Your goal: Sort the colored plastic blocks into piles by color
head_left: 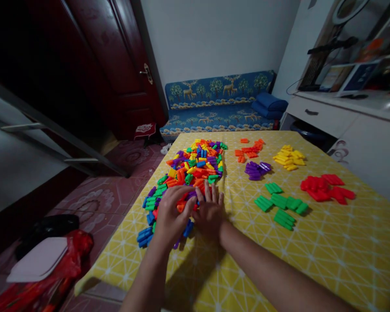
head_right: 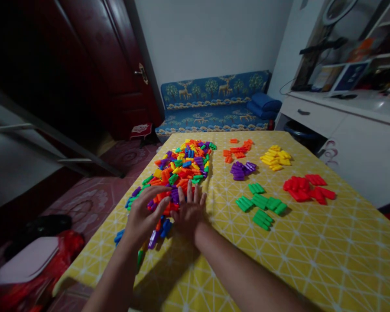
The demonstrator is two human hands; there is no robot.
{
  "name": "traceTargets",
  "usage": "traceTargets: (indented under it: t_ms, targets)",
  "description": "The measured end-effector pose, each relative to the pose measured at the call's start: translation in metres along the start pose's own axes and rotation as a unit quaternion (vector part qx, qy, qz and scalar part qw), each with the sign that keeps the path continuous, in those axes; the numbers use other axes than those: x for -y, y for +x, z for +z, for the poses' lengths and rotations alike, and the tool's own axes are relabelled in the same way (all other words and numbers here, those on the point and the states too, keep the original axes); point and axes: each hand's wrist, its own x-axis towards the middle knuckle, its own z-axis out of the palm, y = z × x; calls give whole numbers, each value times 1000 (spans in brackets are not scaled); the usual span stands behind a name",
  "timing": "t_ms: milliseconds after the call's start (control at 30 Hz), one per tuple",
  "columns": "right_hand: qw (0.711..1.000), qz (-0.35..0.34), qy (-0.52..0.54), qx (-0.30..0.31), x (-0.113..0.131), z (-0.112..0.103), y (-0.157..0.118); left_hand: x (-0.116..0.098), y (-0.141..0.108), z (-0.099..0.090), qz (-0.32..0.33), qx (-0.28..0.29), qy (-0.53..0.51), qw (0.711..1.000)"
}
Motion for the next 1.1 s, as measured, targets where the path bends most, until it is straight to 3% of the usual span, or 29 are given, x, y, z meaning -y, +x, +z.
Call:
traceTargets:
  t_ms: [100, 167, 233, 333, 400, 500, 733, 833, 933, 1100]
  targets:
    - [1000, 12, 14, -10, -4, -3, 1, 36, -45, -31, -2, 4, 173, 985]
    - [999, 13, 27, -37, -4, -4, -2, 61, -78, -44, -26, 33, 235, 971]
    - [997, 10, 47, -56, -5, -5, -4, 77, -104, -47, -41, 54, 252, 965]
    - [993, 1, 81, -91, -9, -4, -5, 77, -119, -30, -55, 46, 244, 967]
    - [985, -3, 112, -128, -13, 0, -3, 68, -113, -9, -57, 21, 229, 971]
    - [961, 11, 199, -191, -19, 7, 0, 55, -87, 22, 2, -18, 208, 978]
    - [869, 104, 429, -224, -28, 8, 7, 34, -17, 58, 57, 93, 195, 975]
    - [840, 130, 477, -223, -32, 2, 10, 34, 14, 71, 73, 105, 184, 975]
    - [828, 151, 490, -226, -39, -2, 14, 45, 38, 84, 100, 111, 143, 978]
    - [839, 159, 467, -229, -53, -5, 18, 65, 49, 83, 105, 47, -26, 993]
